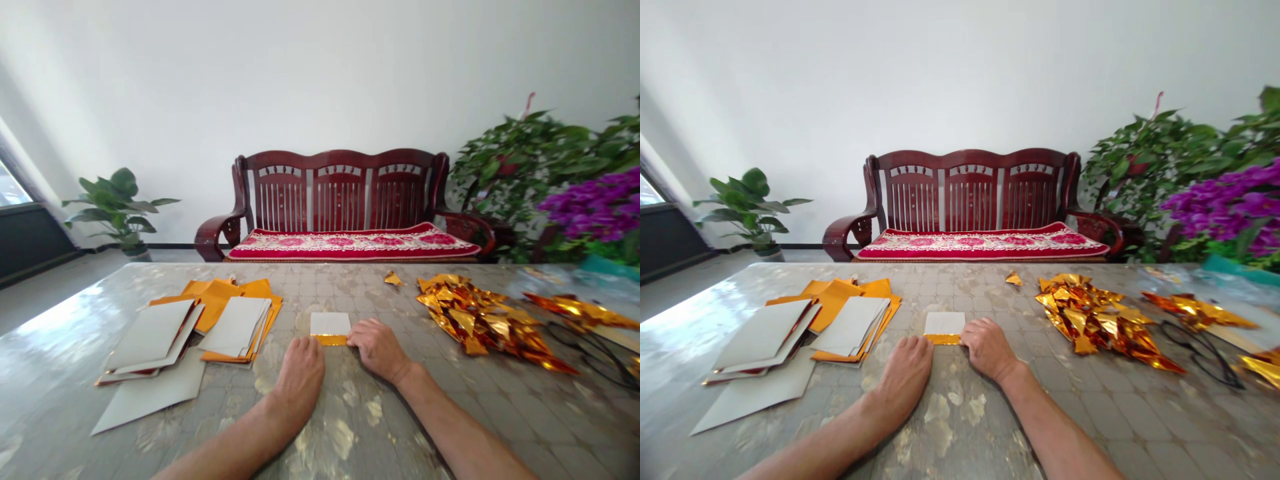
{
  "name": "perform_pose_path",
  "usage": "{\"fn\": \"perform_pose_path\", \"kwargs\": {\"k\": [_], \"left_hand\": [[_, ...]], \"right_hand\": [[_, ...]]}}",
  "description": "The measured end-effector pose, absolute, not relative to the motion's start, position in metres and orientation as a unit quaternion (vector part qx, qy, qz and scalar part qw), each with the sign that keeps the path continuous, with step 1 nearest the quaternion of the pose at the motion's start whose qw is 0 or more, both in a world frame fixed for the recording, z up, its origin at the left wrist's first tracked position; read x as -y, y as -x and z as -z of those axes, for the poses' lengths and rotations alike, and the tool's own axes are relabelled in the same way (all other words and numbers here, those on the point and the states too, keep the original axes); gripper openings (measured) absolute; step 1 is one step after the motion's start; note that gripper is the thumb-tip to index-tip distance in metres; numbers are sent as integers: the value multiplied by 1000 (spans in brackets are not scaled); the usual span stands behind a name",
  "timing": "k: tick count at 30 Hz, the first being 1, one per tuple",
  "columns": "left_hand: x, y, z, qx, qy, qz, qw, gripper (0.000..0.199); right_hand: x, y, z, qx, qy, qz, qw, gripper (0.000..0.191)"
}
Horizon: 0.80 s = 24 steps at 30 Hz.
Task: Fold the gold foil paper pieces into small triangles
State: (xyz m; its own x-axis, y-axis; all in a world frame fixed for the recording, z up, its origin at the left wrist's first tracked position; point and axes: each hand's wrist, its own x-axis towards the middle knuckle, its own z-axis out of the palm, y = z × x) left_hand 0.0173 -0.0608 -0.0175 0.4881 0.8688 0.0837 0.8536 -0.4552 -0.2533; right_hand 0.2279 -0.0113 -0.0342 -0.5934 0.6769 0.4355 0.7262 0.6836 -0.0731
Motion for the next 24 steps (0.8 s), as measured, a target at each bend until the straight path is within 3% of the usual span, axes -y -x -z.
{"fn": "perform_pose_path", "kwargs": {"k": [12, 18, 24], "left_hand": [[55, -13, 17, 517, 849, 21, 111, 21], [37, -1, 27, 555, 824, 102, 51, 46], [28, 2, 26, 564, 820, 93, -7, 53]], "right_hand": [[19, -225, 30, 906, 360, 75, 211, 19], [26, -208, 28, 928, 278, -11, 249, 26], [16, -210, 33, 860, 416, -13, 294, 40]]}}
